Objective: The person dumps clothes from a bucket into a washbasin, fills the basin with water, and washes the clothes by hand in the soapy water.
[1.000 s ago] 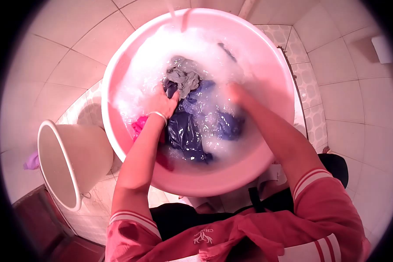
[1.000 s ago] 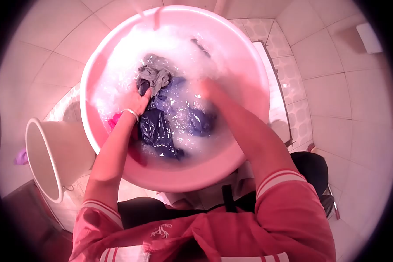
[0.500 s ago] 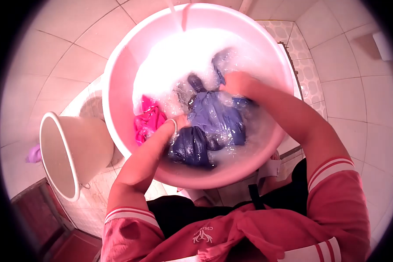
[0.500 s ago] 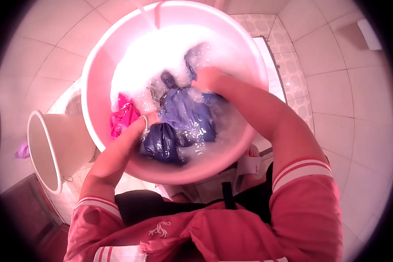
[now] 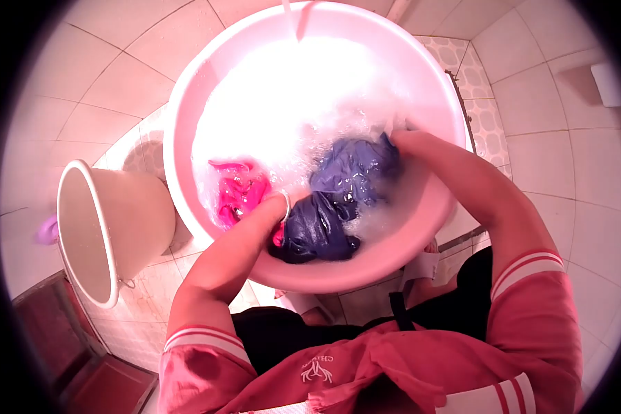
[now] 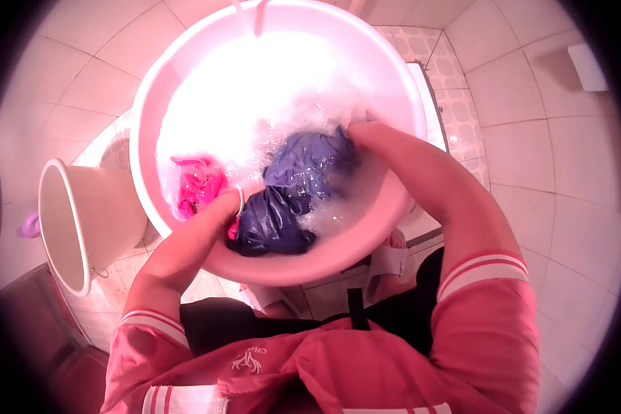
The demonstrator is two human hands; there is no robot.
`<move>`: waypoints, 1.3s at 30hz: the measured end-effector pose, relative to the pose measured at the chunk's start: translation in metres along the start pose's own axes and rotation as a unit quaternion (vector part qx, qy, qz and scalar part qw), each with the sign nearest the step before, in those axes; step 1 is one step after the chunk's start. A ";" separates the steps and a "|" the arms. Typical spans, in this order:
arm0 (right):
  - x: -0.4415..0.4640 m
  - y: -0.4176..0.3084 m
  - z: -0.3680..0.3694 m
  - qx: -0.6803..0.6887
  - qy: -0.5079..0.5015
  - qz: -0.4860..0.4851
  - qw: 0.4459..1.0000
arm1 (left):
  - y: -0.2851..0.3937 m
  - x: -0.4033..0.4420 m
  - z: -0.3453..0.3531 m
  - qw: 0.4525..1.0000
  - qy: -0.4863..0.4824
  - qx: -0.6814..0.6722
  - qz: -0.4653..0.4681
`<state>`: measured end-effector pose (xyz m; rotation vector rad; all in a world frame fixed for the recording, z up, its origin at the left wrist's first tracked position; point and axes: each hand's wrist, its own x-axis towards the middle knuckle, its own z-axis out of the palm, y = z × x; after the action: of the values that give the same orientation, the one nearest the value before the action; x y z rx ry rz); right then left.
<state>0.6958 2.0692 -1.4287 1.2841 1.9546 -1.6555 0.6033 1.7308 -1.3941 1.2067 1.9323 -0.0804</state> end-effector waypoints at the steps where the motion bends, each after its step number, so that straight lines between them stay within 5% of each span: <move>1: -0.026 -0.042 0.005 -0.343 -0.100 -0.114 0.927 | 0.005 0.002 -0.004 1.000 0.015 0.015 -0.013; 2: -0.050 -0.082 0.009 -0.636 -0.187 -0.211 0.718 | 0.013 -0.001 -0.013 0.999 0.034 0.029 -0.031; 4: -0.075 -0.132 0.011 -0.690 -0.123 -0.186 0.688 | 0.030 -0.023 -0.045 0.995 0.065 0.029 -0.065; 7: -0.061 -0.186 0.014 -0.646 -0.088 -0.238 0.719 | 0.038 -0.065 -0.126 0.989 0.099 -0.045 -0.101; 8: -0.053 -0.183 0.024 -0.562 -0.011 -0.327 0.760 | 0.037 -0.069 -0.152 0.984 0.099 -0.031 -0.143; 9: -0.047 -0.178 0.034 -0.464 0.067 -0.409 0.783 | 0.026 -0.065 -0.161 0.958 0.220 0.025 -0.183; 11: -0.045 -0.171 0.058 -0.474 -0.048 -0.244 0.845 | -0.009 -0.058 -0.148 0.900 0.374 0.117 -0.191; 13: -0.045 -0.141 0.080 -0.445 -0.037 -0.218 0.868 | -0.047 -0.039 -0.137 0.958 0.143 -0.149 -0.201; 14: -0.054 -0.155 0.086 -0.447 -0.036 -0.226 0.865 | -0.058 -0.045 -0.130 0.958 0.080 -0.263 -0.083; 16: -0.088 -0.177 0.097 -0.551 -0.149 -0.134 0.810 | -0.053 -0.060 -0.120 0.926 -0.051 -0.373 -0.008; 18: -0.080 -0.142 0.090 -0.525 -0.140 -0.214 0.812 | -0.025 -0.081 -0.123 0.871 -0.083 -0.483 -0.040; 20: -0.085 -0.132 0.086 -0.506 -0.167 -0.294 0.793 | -0.010 -0.077 -0.107 0.964 0.023 -0.235 -0.121; 21: -0.078 -0.117 0.090 -0.506 -0.173 -0.289 0.794 | -0.022 -0.062 -0.080 0.963 0.016 -0.240 -0.121; 22: -0.068 -0.098 0.095 -0.507 -0.154 -0.340 0.777 | -0.040 -0.036 -0.039 0.900 0.074 -0.429 0.004; 24: -0.049 -0.063 0.105 -0.504 -0.134 -0.401 0.753 | -0.055 -0.010 -0.012 0.949 0.225 -0.156 0.158; 25: -0.044 -0.053 0.106 -0.502 -0.148 -0.389 0.758 | -0.053 -0.001 -0.019 0.950 0.217 -0.163 0.155; 27: -0.039 -0.039 0.102 -0.501 -0.185 -0.333 0.777 | -0.034 -0.002 -0.043 0.978 0.003 -0.149 0.146; 28: -0.038 -0.039 0.100 -0.501 -0.198 -0.311 0.783 | -0.028 -0.017 -0.055 0.968 0.019 -0.245 0.042; 29: -0.039 -0.043 0.098 -0.501 -0.209 -0.281 0.791 | -0.039 -0.003 -0.042 0.969 0.023 -0.245 0.039; 32: -0.055 -0.061 0.108 -0.479 -0.232 -0.231 0.814 | -0.077 0.017 -0.015 0.970 -0.218 -0.081 0.065; 36: -0.077 -0.096 0.134 -0.490 -0.254 -0.206 0.808 | -0.060 -0.118 -0.062 0.981 0.127 -0.132 -0.057; 37: -0.080 -0.114 0.137 -0.535 -0.261 -0.196 0.779 | -0.063 -0.132 -0.051 0.982 0.121 -0.132 -0.060; 39: -0.092 -0.155 0.140 -0.692 -0.240 -0.184 0.655 | -0.066 -0.144 -0.041 0.938 0.302 0.115 -0.127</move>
<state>0.5855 1.9111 -1.3070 -0.1634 2.1906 -0.0972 0.5542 1.6107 -1.2933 1.2157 2.6785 -0.0776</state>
